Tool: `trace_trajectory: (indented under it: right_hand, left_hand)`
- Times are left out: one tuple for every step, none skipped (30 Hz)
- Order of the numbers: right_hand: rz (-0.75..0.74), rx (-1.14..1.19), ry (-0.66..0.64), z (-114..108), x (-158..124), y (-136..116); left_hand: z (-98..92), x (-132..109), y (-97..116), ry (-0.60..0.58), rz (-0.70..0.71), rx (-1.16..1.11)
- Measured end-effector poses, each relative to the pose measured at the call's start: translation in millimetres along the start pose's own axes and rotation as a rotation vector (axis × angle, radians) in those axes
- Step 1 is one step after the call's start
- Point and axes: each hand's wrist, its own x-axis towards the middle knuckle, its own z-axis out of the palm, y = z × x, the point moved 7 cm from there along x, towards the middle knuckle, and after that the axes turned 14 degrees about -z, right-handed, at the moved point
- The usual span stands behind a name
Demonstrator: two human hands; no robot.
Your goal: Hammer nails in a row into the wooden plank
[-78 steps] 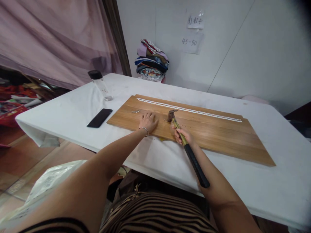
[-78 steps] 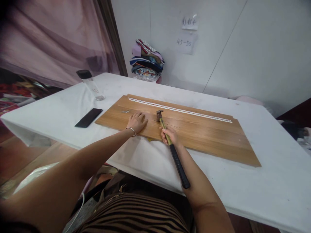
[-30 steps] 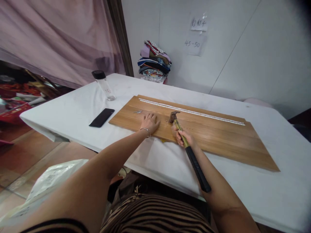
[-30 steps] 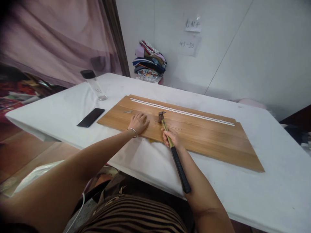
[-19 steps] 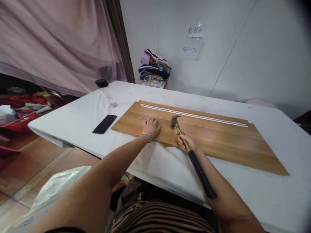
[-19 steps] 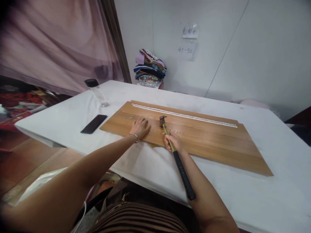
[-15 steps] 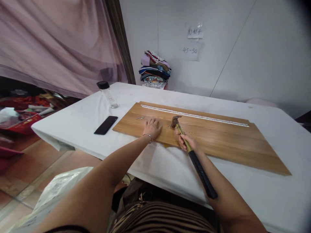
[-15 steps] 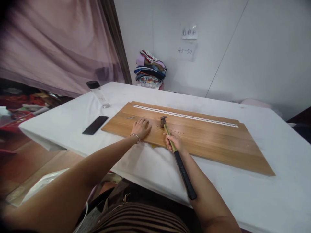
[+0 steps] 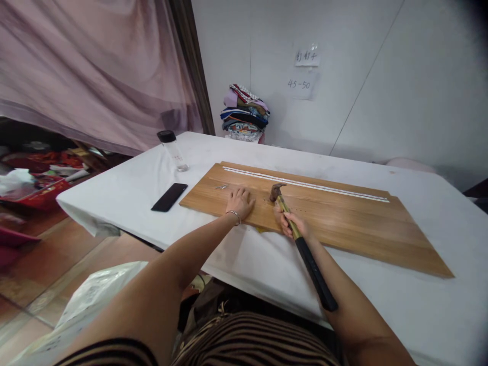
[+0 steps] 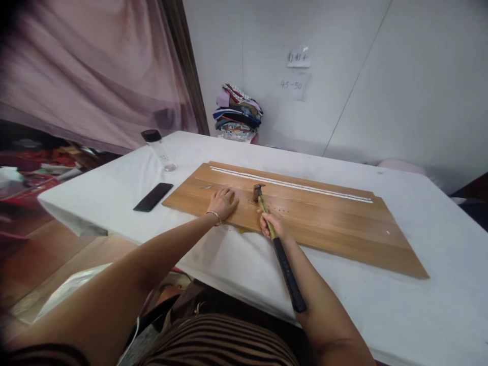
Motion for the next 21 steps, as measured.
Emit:
trace_trajectory:
  right_hand:
    - [-0.004,0.003,0.002,-0.3,0.0,0.1]
    - [-0.009,0.007,0.003,-0.5,0.2,0.1]
    - [-0.013,0.01,0.003,-0.5,0.3,0.0]
    - [-0.014,0.009,-0.001,-0.4,0.6,-0.1]
    - [-0.018,0.006,-0.004,-0.4,0.9,-0.5]
    - [-0.019,-0.001,-0.008,-0.3,1.2,-0.9]
    - [-0.018,-0.01,-0.013,-0.2,1.5,-1.1]
    - [-0.015,-0.02,-0.019,0.0,1.7,-1.1]
    - [-0.012,-0.026,-0.023,0.2,1.7,-1.1]
    - [-0.01,-0.028,-0.025,0.2,1.7,-0.9]
    - [-0.009,-0.026,-0.025,0.3,1.6,-0.8]
    - [-0.009,-0.022,-0.024,0.3,1.3,-0.6]
    - [-0.011,-0.017,-0.021,0.3,1.0,-0.6]
    - [-0.013,-0.014,-0.02,0.2,0.7,-0.6]
    - [-0.015,-0.011,-0.02,0.3,0.4,-0.6]
    - [-0.017,-0.01,-0.021,0.2,0.1,-0.8]
    - [-0.019,-0.009,-0.021,0.1,-0.1,-1.0]
    - [-0.021,-0.008,-0.019,-0.2,-0.1,-1.3]
    - [-0.02,-0.007,-0.016,-0.6,-0.1,-1.4]
    - [-0.016,-0.007,-0.013,-1.0,0.0,-1.4]
    - [-0.011,-0.008,-0.011,-1.3,0.1,-1.3]
  left_hand:
    - [0.3,0.3,-0.1,0.001,-0.001,-0.001]
    - [0.3,0.5,-0.3,0.004,-0.004,-0.003]
    - [0.1,0.6,-0.2,0.005,-0.006,-0.005]
    - [-0.2,0.5,-0.2,0.005,-0.008,-0.006]
    - [-0.4,0.3,0.1,0.003,-0.009,-0.006]
    - [-0.7,0.1,0.5,0.0,-0.008,-0.003]
    - [-1.1,-0.2,0.8,-0.002,-0.007,0.001]
    - [-1.5,-0.5,1.1,-0.002,-0.005,0.005]
    - [-2.0,-0.7,1.3,-0.001,-0.004,0.007]
    - [-2.4,-0.9,1.4,0.001,-0.003,0.006]
    - [-2.6,-0.9,1.4,0.004,-0.001,0.003]
    - [-2.7,-0.8,1.3,0.004,-0.001,-0.001]
    - [-2.5,-0.7,1.1,0.002,-0.001,-0.005]
    - [-2.1,-0.5,0.8,0.0,-0.001,-0.009]
    - [-1.6,-0.3,0.6,-0.003,-0.001,-0.012]
    - [-1.1,-0.1,0.4,-0.004,-0.002,-0.015]
    - [-0.7,0.1,0.3,-0.004,-0.001,-0.018]
    - [-0.2,0.2,0.4,-0.004,0.002,-0.02]
    - [0.1,0.3,0.5,-0.002,0.003,-0.023]
    - [0.2,0.4,0.6,0.001,0.004,-0.024]
    - [0.2,0.4,0.7,0.003,0.003,-0.025]
